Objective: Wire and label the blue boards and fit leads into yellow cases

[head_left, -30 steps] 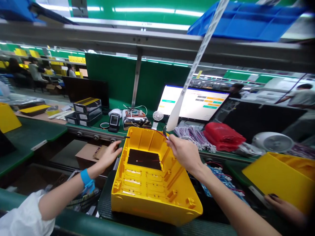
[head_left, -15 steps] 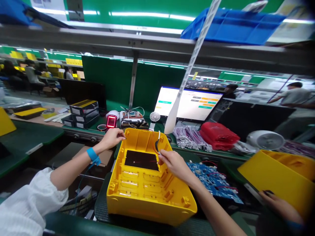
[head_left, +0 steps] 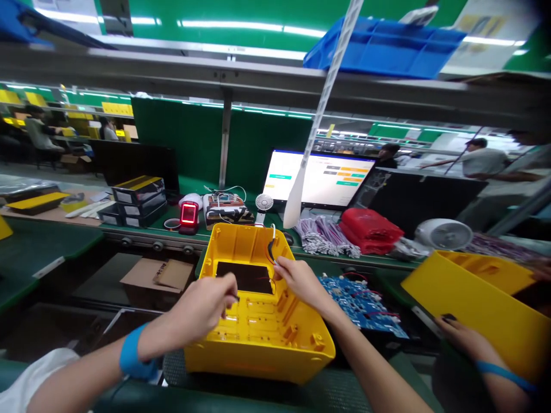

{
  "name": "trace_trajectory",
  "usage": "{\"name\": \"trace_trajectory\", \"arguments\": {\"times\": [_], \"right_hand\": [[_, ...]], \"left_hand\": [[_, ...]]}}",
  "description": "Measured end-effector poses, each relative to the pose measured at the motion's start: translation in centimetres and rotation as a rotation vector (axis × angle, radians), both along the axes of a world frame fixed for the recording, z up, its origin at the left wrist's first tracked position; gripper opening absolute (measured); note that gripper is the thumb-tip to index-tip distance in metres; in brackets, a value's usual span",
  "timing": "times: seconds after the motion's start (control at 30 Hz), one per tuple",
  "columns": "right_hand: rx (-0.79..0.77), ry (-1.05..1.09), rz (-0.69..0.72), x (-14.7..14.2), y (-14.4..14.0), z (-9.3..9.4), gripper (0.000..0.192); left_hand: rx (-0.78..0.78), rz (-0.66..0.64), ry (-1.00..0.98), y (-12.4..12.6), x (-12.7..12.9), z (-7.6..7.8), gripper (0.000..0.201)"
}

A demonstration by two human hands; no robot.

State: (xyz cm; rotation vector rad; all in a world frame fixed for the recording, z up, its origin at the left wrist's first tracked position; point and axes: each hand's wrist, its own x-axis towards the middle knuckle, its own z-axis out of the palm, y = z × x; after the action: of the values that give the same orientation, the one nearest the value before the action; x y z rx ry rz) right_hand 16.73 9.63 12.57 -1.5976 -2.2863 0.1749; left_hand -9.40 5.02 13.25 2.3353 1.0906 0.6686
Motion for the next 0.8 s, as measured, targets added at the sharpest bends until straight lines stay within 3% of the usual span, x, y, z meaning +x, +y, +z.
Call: {"name": "trace_trajectory", "arguments": {"times": [0.07, 0.13, 0.27, 0.47, 0.63, 0.8], "right_hand": [[-0.013, -0.026, -0.013, -0.1, -0.3, 0.0, 0.028], [-0.025, -0.062, -0.030, -0.3, -0.9, 0.0, 0.027], [-0.040, -0.152, -0.078, -1.0, -2.6, 0.3, 0.024], [-0.046, -0.255, -0.126, -1.5, -3.5, 0.5, 0.021], [0.031, -0.356, -0.050, -1.4, -3.1, 0.5, 0.023], [0.162, -0.436, 0.072, -1.2, -2.6, 0.3, 0.022]], "left_hand": [[0.123, 0.030, 0.275, -1.7, 0.3, -0.7, 0.008], [0.195, 0.053, 0.400, -2.6, 0.1, -1.3, 0.007], [0.188, 0.039, 0.467, -3.7, -0.6, -1.8, 0.008], [0.133, 0.045, 0.528, -4.6, -0.5, -1.3, 0.009], [-0.018, -0.112, 0.462, -3.0, -0.6, 0.6, 0.013], [0.080, -0.191, 0.493, 1.7, 0.9, 2.9, 0.015]]}}
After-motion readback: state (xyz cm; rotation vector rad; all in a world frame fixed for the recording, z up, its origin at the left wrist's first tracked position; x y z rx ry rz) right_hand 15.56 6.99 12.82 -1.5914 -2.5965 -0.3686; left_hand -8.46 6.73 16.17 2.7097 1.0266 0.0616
